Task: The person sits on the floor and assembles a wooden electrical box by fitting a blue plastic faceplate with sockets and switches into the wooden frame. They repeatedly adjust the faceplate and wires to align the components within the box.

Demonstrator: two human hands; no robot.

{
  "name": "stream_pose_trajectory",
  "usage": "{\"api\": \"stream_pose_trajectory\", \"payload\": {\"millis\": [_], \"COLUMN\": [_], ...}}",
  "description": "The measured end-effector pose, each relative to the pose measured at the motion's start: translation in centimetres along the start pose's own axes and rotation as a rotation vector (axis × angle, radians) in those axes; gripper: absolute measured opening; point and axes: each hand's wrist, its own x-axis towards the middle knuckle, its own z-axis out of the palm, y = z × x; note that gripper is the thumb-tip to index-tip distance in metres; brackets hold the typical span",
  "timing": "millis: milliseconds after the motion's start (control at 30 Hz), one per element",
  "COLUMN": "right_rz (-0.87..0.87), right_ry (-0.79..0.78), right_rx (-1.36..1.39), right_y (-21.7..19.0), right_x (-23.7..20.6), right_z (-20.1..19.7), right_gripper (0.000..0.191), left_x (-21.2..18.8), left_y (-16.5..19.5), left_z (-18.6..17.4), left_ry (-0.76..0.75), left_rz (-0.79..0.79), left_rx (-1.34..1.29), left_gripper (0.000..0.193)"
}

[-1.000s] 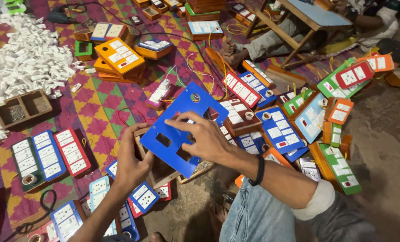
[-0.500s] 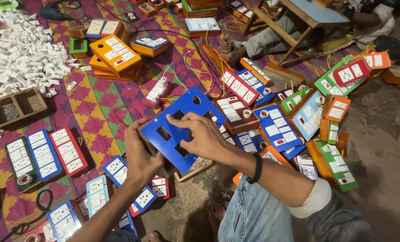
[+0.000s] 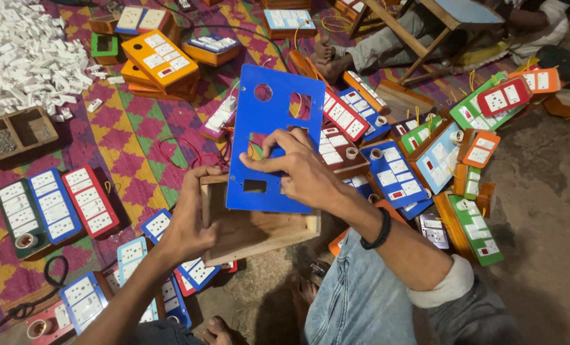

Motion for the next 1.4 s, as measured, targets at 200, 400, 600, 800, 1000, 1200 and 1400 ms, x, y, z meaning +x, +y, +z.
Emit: {"api": "stream_pose_trajectory", "payload": {"millis": [200, 400, 600, 800, 1000, 1200, 1400], "right_rz": [-0.093, -0.004, 0.199, 0.222, 0.102, 0.107, 0.019], "right_ry": [0.062, 0.132, 0.071, 0.092, 0.172, 0.167, 0.194], "right_rx": [0.027, 0.149, 0.322, 0.289, 0.227, 0.182, 0.113], "right_y": [0.3, -0.6, -1.5, -1.2, -1.8, -2.0, -1.5], "right_x": [-0.1, 0.0, 0.5, 0.4, 0.1, 0.2, 0.2], "right_z": [0.6, 2.5, 3.7, 4.2, 3.6, 2.7, 3.0], "right_gripper": [0.078, 0.076, 0.077, 0.08, 0.079, 0.079, 0.08], "left_x": [-0.4, 0.1, 0.4, 1.4, 1.0, 0.6, 0.5], "left_y": [-0.4, -0.7, 1.1, 1.8, 1.3, 0.8, 1.2], "left_z": [0.9, 2.3, 2.7, 3.0, 2.3, 1.0, 0.2], "left_ry": [0.111, 0.338, 0.451, 0.529, 0.46, 0.349, 0.262], "left_rz": [0.091, 0.203, 0.113, 0.152, 0.167, 0.174, 0.149], "left_rx": [0.112, -0.092, 0.255, 0.221, 0.197, 0.21, 0.233], "left_gripper": [0.086, 0.088, 0.075, 0.089, 0.08, 0.079, 0.078]}}
